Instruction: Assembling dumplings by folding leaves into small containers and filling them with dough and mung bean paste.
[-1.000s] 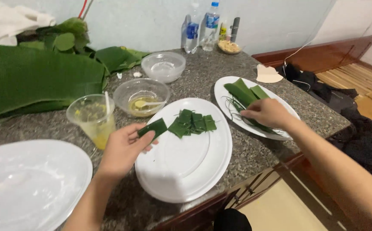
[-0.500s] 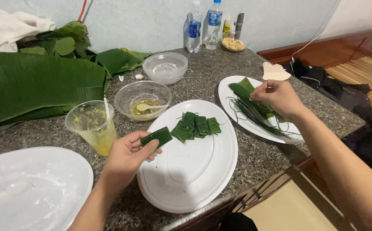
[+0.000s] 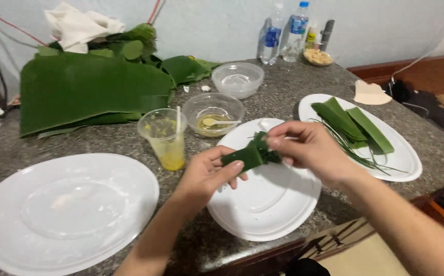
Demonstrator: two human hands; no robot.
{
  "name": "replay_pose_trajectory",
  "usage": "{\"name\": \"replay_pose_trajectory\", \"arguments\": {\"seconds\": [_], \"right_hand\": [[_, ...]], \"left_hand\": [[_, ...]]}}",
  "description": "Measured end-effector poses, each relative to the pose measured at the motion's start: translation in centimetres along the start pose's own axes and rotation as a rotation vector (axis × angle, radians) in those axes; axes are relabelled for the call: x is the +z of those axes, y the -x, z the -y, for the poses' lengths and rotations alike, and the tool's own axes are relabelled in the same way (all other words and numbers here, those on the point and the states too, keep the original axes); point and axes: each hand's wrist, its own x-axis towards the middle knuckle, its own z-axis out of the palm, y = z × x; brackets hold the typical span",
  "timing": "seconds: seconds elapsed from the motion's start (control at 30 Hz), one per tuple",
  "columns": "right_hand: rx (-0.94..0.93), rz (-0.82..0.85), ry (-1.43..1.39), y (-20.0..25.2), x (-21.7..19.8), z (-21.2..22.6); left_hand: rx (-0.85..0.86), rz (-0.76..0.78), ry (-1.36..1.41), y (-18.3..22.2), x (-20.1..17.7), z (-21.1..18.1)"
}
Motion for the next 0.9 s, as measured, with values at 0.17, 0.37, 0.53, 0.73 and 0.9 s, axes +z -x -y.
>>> {"name": "replay_pose_trajectory", "arguments": {"seconds": [0.17, 0.37, 0.53, 0.73, 0.9], "right_hand": [[-0.132, 0.053, 0.046, -0.5, 5.4, -0.2], [-0.140, 0.029, 0.058, -1.1, 6.2, -2.3], [-0.134, -0.021, -0.004, -0.5, 7.0, -2.9], [-0.119, -0.031, -0.026, 0.2, 7.3, -2.6], [-0.079, -0.047, -0.048, 0.9, 7.9, -2.1]], "left_hand": [[0.056, -0.036, 0.111, -0.8, -0.8, 2.1], [0.079, -0.133, 0.165, -0.2, -0.2, 0.6], [0.096, -0.204, 0.118, 0.1, -0.1, -0.6], [0.031, -0.225, 0.135, 0.3, -0.2, -1.1], [0.065, -0.226, 0.112, 0.1, -0.2, -0.9]]}}
